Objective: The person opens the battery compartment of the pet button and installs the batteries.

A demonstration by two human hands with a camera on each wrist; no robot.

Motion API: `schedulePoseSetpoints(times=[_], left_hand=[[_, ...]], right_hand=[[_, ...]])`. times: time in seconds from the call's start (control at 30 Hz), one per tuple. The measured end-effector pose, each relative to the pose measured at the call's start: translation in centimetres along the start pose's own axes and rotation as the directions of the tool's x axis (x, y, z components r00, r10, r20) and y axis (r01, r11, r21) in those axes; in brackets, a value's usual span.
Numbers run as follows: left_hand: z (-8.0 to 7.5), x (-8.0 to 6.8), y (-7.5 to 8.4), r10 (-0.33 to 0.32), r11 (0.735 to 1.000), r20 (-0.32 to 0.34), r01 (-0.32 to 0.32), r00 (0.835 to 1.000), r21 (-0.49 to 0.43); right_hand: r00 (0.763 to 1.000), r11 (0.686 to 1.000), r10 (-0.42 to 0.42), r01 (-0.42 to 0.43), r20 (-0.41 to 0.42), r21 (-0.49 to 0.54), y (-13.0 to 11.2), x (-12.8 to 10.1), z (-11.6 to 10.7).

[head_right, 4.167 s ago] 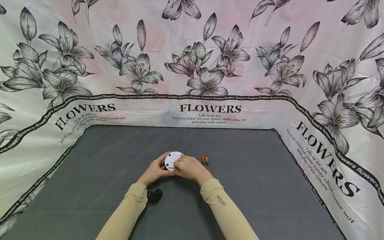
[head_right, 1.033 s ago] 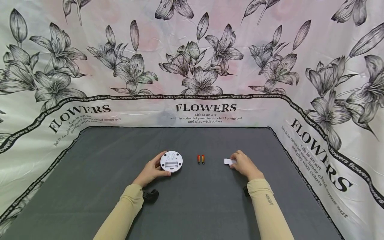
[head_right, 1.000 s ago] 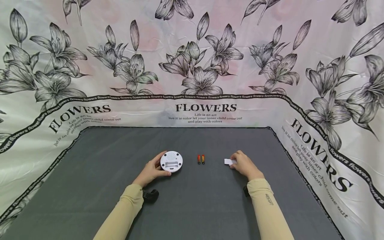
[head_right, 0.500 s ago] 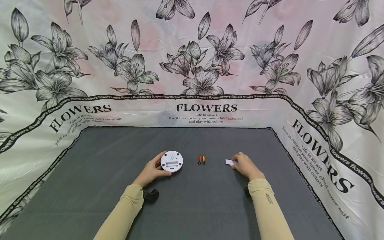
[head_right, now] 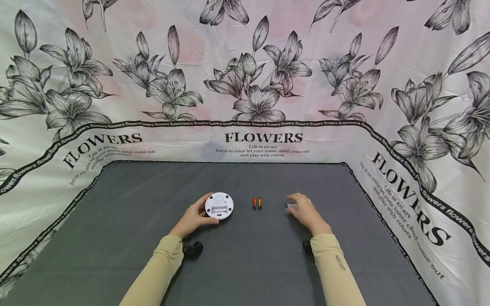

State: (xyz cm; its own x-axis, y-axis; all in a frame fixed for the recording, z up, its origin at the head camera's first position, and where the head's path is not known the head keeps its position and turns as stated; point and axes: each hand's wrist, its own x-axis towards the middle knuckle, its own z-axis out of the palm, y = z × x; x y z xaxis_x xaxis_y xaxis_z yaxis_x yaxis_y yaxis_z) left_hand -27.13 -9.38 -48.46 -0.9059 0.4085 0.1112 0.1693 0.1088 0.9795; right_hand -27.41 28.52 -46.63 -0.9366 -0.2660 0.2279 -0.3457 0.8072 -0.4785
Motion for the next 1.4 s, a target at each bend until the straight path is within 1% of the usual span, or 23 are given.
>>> schedulePoseSetpoints(times=[0.23, 0.33, 0.43, 0.53, 0.67, 0.87, 1.03, 1.2, 1.4], left_hand=[[0.1, 0.0, -0.1, 0.001, 1.000, 0.002, -0.001, 1.000, -0.008], [0.1, 0.0, -0.1, 0.002, 1.000, -0.001, -0.002, 1.000, -0.009], [0.1, 0.0, 0.0, 0.001, 1.000, -0.005, -0.001, 1.000, -0.006], [0.0, -0.1, 0.0, -0.001, 1.000, -0.005, 0.001, 1.000, -0.006], [0.0, -0.1, 0.0, 0.004, 1.000, -0.006, -0.004, 1.000, -0.011], [0.0, -0.2, 0.0, 0.010, 1.000, -0.008, -0.010, 1.000, -0.013], [0.0, -0.2, 0.0, 0.011, 1.000, -0.003, -0.011, 1.000, -0.010], [0.0, -0.2, 0.1, 0.012, 1.000, 0.003, -0.012, 1.000, -0.007], [0.0, -0.4, 0.4, 0.014, 1.000, -0.010, -0.014, 1.000, -0.008]], right_hand=[[0.994, 0.997, -0.051, 0.056, -0.096, 0.054, -2.3, 0.4, 1.7], [0.990, 0.993, -0.044, 0.058, -0.136, 0.100, -3.3, 0.6, 2.4], [0.988, 0.985, -0.009, 0.035, -0.151, 0.171, -4.2, 1.0, 3.1], [0.991, 0.976, 0.023, 0.007, -0.133, 0.218, -4.7, 1.4, 3.7], [0.993, 0.965, 0.078, -0.053, -0.090, 0.257, -5.1, 1.8, 4.4], [0.989, 0.955, 0.136, -0.117, -0.051, 0.272, -4.9, 2.6, 5.5], [0.983, 0.940, 0.184, -0.170, -0.020, 0.296, -4.8, 3.0, 6.1], [0.981, 0.940, 0.192, -0.182, -0.009, 0.288, -4.8, 3.0, 6.4], [0.982, 0.954, 0.188, -0.176, -0.028, 0.244, -5.0, 3.2, 6.5]])
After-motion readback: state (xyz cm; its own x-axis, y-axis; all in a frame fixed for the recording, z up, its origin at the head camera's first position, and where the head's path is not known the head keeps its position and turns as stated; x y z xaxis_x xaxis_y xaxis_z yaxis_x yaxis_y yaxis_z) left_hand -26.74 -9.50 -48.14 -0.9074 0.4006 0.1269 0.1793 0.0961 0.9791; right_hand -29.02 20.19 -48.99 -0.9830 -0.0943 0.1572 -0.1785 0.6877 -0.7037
